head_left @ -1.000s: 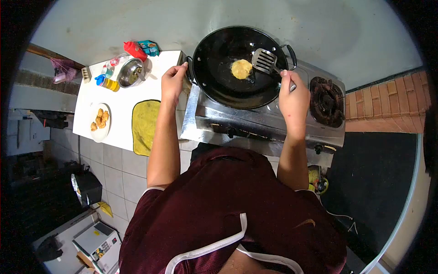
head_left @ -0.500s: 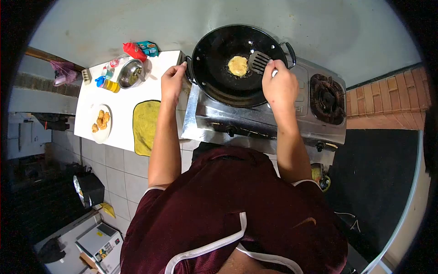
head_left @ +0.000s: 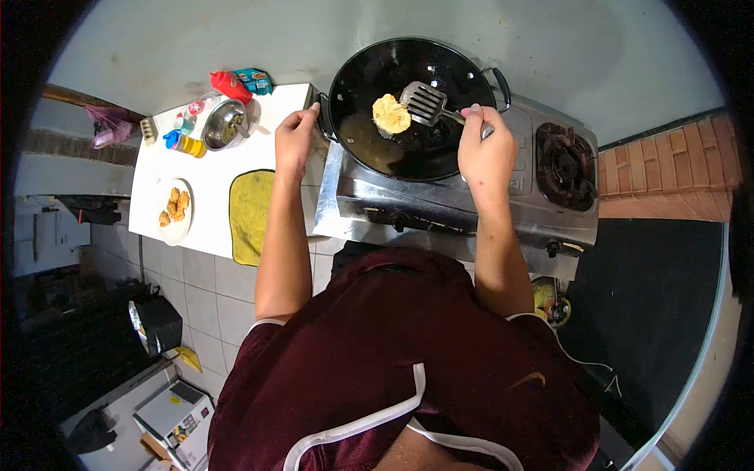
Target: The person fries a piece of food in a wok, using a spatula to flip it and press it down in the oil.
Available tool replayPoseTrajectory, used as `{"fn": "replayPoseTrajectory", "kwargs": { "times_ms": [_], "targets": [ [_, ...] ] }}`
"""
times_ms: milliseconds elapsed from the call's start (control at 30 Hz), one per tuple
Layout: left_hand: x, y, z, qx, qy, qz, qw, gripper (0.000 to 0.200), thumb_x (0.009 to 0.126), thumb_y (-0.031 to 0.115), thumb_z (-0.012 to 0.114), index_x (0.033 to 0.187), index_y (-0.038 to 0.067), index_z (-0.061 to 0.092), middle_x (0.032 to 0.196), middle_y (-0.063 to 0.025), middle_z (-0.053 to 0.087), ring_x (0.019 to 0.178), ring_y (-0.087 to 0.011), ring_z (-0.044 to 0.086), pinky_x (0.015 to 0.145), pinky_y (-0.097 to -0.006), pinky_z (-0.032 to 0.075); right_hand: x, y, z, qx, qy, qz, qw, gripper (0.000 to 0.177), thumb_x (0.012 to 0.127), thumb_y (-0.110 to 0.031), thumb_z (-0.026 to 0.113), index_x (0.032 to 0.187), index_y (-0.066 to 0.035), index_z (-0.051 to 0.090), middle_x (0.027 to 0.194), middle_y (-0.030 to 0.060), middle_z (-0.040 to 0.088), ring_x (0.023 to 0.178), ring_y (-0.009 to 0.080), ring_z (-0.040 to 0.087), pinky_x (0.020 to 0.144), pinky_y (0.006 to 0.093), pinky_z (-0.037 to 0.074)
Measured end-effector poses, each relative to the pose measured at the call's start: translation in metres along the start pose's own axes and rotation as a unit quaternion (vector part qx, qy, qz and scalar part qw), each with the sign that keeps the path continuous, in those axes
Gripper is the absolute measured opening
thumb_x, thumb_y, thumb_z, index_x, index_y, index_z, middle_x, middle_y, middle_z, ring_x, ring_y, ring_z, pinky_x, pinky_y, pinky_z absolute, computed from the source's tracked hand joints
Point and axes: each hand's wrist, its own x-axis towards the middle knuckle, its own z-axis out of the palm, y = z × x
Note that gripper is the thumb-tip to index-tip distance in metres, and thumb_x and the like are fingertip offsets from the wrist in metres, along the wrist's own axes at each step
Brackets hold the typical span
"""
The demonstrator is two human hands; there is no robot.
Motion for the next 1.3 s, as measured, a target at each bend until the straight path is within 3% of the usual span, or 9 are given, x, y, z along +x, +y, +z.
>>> {"fn": "replayPoseTrajectory", "kwargs": {
  "times_ms": [67, 200, 300, 467, 633, 767, 833, 1133, 1300],
  "targets": [
    [-0.001, 0.002, -0.003, 0.031, -0.005, -0.043, 0.999, 0.036, 0.087, 0.037, 0.065, 0.081, 0.002, 0.067, 0.069, 0.0031, 0.053, 0.066, -0.0070, 0.041, 0.061, -0.0219, 0.035, -0.002, -0.005, -0.005, 0.022, 0.005, -0.012, 1.000, 0.025, 0.091, -0.025, 0.053, 0.084, -0.005, 0.067, 0.072, 0.0184, 0.065, 0.071, 0.0365, 0.065, 0.064, 0.0410, 0.050],
    [-0.002, 0.007, -0.009, 0.036, 0.025, -0.028, 0.999, 0.043, 0.088, 0.045, 0.060, 0.085, 0.004, 0.070, 0.060, 0.0059, 0.043, 0.058, -0.0059, 0.035, 0.053, -0.0227, 0.028, -0.006, -0.010, -0.014, 0.039, -0.002, 0.000, 0.999, 0.024, 0.091, -0.024, 0.054, 0.084, -0.005, 0.067, 0.070, 0.0167, 0.065, 0.067, 0.0330, 0.066, 0.062, 0.0372, 0.049],
    [-0.001, 0.006, -0.014, 0.023, 0.030, -0.053, 0.998, 0.042, 0.089, 0.045, 0.059, 0.087, 0.005, 0.071, 0.057, 0.0062, 0.040, 0.052, -0.0053, 0.033, 0.049, -0.0225, 0.025, -0.009, -0.012, -0.019, 0.052, -0.032, 0.023, 0.998, 0.024, 0.091, -0.024, 0.054, 0.085, -0.005, 0.067, 0.069, 0.0150, 0.065, 0.063, 0.0296, 0.066, 0.061, 0.0340, 0.048],
    [0.001, 0.004, -0.021, 0.001, 0.026, -0.050, 0.998, 0.042, 0.089, 0.044, 0.058, 0.088, 0.004, 0.070, 0.054, 0.0063, 0.038, 0.049, -0.0052, 0.032, 0.047, -0.0229, 0.025, -0.005, -0.004, -0.018, 0.079, -0.076, 0.080, 0.991, 0.025, 0.092, -0.026, 0.054, 0.088, -0.004, 0.067, 0.076, 0.0157, 0.067, 0.072, 0.0293, 0.066, 0.066, 0.0333, 0.048],
    [-0.004, 0.010, -0.024, -0.009, 0.037, -0.048, 0.998, 0.038, 0.091, 0.040, 0.059, 0.094, 0.003, 0.066, 0.057, 0.0093, 0.033, 0.046, -0.0027, 0.029, 0.043, -0.0208, 0.021, -0.002, 0.003, -0.018, 0.043, -0.029, -0.004, 0.999, 0.025, 0.093, -0.025, 0.052, 0.091, -0.005, 0.066, 0.081, 0.0169, 0.068, 0.077, 0.0318, 0.067, 0.069, 0.0358, 0.049],
    [-0.001, 0.004, -0.025, -0.017, 0.019, -0.043, 0.999, 0.038, 0.090, 0.040, 0.059, 0.093, 0.003, 0.066, 0.057, 0.0091, 0.033, 0.047, -0.0028, 0.029, 0.043, -0.0209, 0.022, -0.005, 0.004, -0.015, 0.046, -0.033, -0.006, 0.998, 0.024, 0.092, -0.025, 0.053, 0.090, -0.004, 0.065, 0.079, 0.0180, 0.066, 0.075, 0.0344, 0.066, 0.067, 0.0374, 0.049],
    [0.000, 0.001, -0.024, -0.007, 0.021, -0.049, 0.999, 0.038, 0.089, 0.042, 0.060, 0.086, 0.005, 0.069, 0.057, 0.0063, 0.040, 0.052, -0.0054, 0.032, 0.049, -0.0237, 0.025, -0.006, 0.006, -0.014, 0.039, -0.035, -0.008, 0.999, 0.024, 0.092, -0.025, 0.054, 0.089, -0.004, 0.065, 0.078, 0.0185, 0.066, 0.074, 0.0354, 0.065, 0.066, 0.0381, 0.049],
    [-0.002, 0.003, -0.021, 0.012, 0.021, -0.042, 0.999, 0.035, 0.087, 0.040, 0.063, 0.087, 0.005, 0.069, 0.060, 0.0059, 0.043, 0.055, -0.0057, 0.032, 0.050, -0.0237, 0.025, -0.010, 0.015, -0.005, 0.029, -0.042, -0.049, 0.998, 0.024, 0.092, -0.026, 0.055, 0.088, -0.004, 0.064, 0.073, 0.0210, 0.063, 0.072, 0.0391, 0.064, 0.060, 0.0409, 0.048],
    [-0.002, 0.000, -0.021, 0.006, 0.023, -0.037, 0.999, 0.034, 0.087, 0.038, 0.063, 0.088, 0.004, 0.069, 0.062, 0.0049, 0.046, 0.056, -0.0056, 0.034, 0.051, -0.0232, 0.027, -0.005, 0.017, -0.012, 0.023, -0.045, -0.026, 0.998, 0.024, 0.092, -0.026, 0.054, 0.088, -0.005, 0.064, 0.075, 0.0209, 0.063, 0.073, 0.0392, 0.063, 0.062, 0.0405, 0.048]
  ]
}}
